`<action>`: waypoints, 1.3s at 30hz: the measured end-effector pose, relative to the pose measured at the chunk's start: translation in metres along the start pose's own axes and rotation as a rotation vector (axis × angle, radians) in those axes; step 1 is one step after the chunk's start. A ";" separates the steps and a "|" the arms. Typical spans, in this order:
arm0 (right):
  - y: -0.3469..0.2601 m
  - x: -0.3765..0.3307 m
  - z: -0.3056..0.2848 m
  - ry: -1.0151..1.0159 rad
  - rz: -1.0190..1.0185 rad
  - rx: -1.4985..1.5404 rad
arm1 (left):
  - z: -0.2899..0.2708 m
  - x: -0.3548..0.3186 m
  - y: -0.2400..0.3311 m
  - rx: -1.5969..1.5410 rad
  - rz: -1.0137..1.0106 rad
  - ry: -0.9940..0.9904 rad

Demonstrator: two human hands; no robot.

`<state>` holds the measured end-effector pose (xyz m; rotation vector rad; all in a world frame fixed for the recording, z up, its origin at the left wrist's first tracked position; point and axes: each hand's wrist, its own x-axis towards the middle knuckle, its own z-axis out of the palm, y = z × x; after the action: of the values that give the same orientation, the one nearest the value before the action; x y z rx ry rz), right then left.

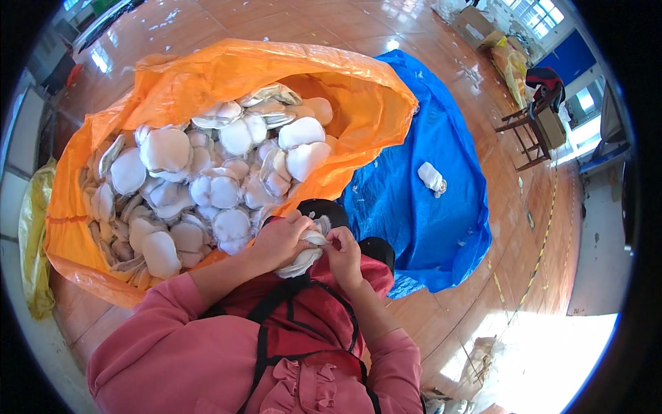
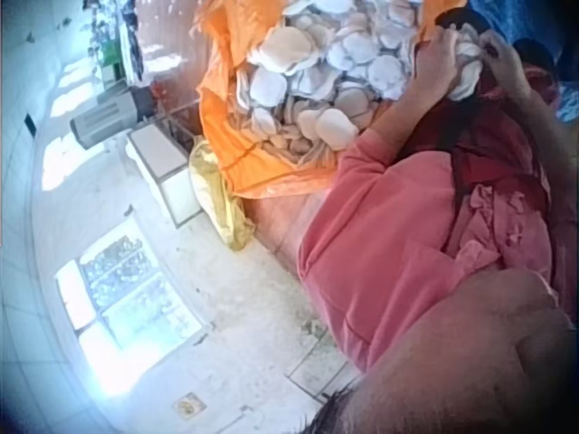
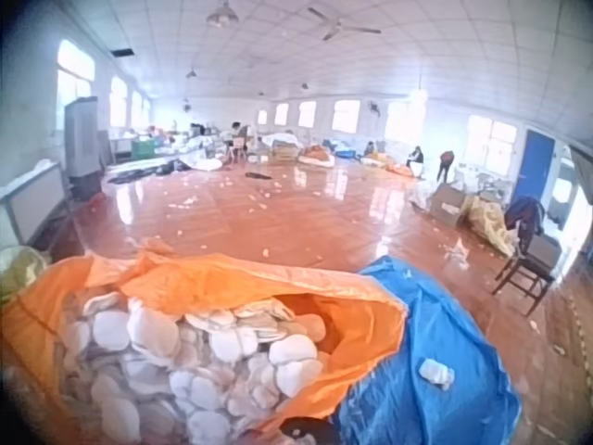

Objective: The person sits on the floor and repeatedly picks white insole-like items from a large orange bag. They align the pieces and sew them together by hand using a needle and thread, then place the finished items onto a blue tarp beside them.

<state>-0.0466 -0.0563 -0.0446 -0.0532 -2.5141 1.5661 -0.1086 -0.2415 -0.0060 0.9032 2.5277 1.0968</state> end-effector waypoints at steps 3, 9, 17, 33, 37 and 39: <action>0.004 0.000 0.004 0.028 0.005 0.028 | -0.006 0.008 -0.009 0.075 0.193 0.074; -0.003 0.002 0.002 0.030 0.093 0.123 | -0.002 0.017 -0.016 0.001 0.229 -0.002; 0.005 0.004 0.000 0.045 -0.003 0.088 | 0.013 0.021 -0.020 -0.054 0.196 0.097; 0.010 -0.013 0.028 0.249 0.070 0.280 | 0.031 0.033 -0.028 -0.122 0.292 0.365; 0.005 -0.015 0.035 0.295 0.039 0.309 | 0.032 0.033 -0.031 -0.130 0.340 0.424; 0.004 -0.017 0.035 0.282 0.056 0.340 | 0.029 0.029 -0.029 -0.138 0.302 0.389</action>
<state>-0.0361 -0.0877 -0.0659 -0.2791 -2.0263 1.8405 -0.1311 -0.2219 -0.0464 1.1565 2.6210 1.6611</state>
